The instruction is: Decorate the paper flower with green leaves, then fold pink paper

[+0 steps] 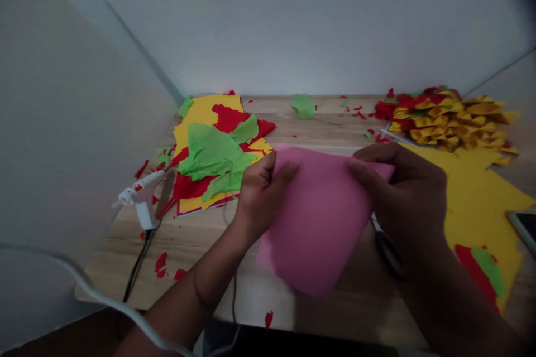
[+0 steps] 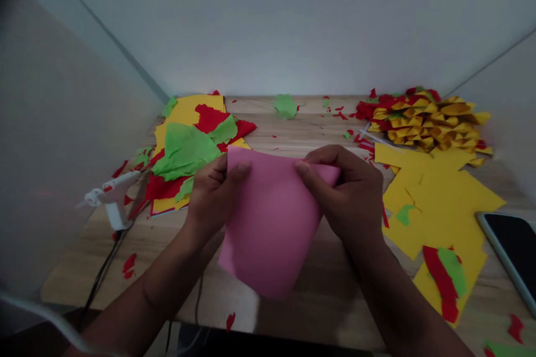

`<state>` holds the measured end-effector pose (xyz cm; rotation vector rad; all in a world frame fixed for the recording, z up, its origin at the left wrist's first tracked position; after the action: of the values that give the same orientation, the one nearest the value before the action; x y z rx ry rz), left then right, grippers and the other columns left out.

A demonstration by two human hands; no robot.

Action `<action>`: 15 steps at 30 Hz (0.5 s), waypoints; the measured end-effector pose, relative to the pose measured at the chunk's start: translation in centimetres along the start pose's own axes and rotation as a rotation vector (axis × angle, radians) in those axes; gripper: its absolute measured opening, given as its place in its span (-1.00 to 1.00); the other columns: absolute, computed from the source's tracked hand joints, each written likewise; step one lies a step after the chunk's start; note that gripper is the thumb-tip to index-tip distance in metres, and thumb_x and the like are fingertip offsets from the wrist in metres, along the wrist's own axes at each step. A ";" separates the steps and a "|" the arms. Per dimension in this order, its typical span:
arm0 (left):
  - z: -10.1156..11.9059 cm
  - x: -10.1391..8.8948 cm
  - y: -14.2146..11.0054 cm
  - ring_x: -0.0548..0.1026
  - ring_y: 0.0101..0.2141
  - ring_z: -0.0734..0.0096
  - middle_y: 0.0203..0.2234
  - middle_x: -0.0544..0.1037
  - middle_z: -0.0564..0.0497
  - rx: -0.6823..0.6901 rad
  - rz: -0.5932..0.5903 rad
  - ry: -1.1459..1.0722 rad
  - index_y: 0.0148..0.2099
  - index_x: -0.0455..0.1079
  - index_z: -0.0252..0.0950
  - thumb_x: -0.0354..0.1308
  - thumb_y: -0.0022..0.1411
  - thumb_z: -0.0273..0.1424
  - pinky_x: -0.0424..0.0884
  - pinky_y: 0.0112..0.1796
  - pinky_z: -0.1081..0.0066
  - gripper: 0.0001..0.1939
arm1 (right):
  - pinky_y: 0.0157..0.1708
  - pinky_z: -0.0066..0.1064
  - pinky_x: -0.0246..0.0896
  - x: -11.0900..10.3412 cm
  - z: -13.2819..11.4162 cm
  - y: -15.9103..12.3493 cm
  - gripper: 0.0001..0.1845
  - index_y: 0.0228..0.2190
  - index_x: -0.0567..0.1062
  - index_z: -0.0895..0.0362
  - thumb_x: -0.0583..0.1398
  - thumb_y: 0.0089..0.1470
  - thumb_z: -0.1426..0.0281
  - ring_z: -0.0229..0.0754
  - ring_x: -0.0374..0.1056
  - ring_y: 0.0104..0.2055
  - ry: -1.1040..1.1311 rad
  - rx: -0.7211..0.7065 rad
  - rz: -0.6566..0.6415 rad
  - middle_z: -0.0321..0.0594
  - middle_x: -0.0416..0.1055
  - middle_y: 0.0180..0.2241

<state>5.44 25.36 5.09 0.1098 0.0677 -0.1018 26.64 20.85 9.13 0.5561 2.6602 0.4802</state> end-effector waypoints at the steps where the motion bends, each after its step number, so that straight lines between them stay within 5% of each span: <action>1: 1.7 0.1 0.6 0.26 -0.50 0.51 -0.54 0.35 0.09 0.048 0.001 0.026 -0.39 0.40 -0.29 0.19 0.26 -0.14 0.23 -0.49 0.51 -0.68 | -0.32 -0.35 0.30 -0.4 -1.2 1.0 -0.86 -0.48 0.53 0.03 0.38 0.02 0.31 -0.20 0.40 -0.37 0.008 -0.042 0.018 -0.34 0.49 -0.45; 7: 10.3 -0.7 2.6 0.23 -0.51 0.51 -0.57 0.29 0.10 0.249 0.081 0.096 -0.42 0.40 -0.30 0.16 0.29 -0.17 0.16 -0.50 0.51 -0.67 | -0.35 -0.36 0.28 -2.1 -6.6 5.1 -0.86 -0.50 0.56 0.03 0.40 -0.01 0.30 -0.17 0.41 -0.31 0.102 -0.127 0.061 -0.31 0.50 -0.41; 15: 10.0 -1.8 2.3 0.05 -0.57 0.53 -0.64 0.09 0.11 0.222 0.084 0.107 -0.56 0.14 -0.27 0.16 0.26 -0.12 0.01 -0.57 0.47 -0.53 | -0.52 -0.37 0.17 -1.8 -6.9 4.7 -0.83 -0.51 0.57 0.02 0.40 -0.02 0.24 -0.21 0.31 -0.49 -0.034 -0.157 0.068 -0.33 0.42 -0.54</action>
<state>4.55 26.67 15.37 0.3397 0.1581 -0.0196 26.67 22.38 17.52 0.6028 2.5503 0.6864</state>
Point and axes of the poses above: each hand's wrist, its own y-axis towards the middle knuckle, its own x-axis out of the palm, z = x × y, the point moved 9 cm from there along y, towards the middle knuckle
